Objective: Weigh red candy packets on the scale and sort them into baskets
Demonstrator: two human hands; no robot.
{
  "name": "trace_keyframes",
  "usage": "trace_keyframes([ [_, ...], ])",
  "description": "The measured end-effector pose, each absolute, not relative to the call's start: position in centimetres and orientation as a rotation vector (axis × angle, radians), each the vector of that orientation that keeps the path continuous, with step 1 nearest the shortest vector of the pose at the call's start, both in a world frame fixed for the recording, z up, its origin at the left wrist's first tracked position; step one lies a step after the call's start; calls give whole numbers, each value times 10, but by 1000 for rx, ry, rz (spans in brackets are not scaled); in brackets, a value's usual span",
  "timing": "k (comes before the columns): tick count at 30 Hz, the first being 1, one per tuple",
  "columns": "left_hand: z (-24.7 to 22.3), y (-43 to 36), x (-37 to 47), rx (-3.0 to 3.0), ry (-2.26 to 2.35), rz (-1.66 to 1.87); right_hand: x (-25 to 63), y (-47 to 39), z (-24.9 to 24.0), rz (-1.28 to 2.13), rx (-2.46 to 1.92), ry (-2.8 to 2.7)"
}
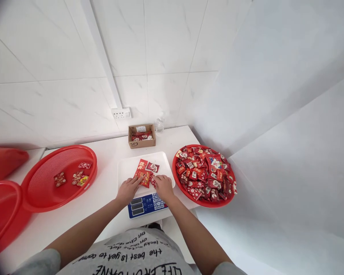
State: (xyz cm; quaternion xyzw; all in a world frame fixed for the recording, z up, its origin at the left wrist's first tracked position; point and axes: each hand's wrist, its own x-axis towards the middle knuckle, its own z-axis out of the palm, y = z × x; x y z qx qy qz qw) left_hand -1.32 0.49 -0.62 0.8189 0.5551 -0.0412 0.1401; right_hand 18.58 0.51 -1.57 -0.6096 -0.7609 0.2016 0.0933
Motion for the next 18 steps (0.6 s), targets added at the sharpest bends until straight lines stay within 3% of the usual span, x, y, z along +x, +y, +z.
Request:
trace_keyframes([
  [18,-15,21,-23,2546,1399,39,163,-17,-15,667,-1994,-2147],
])
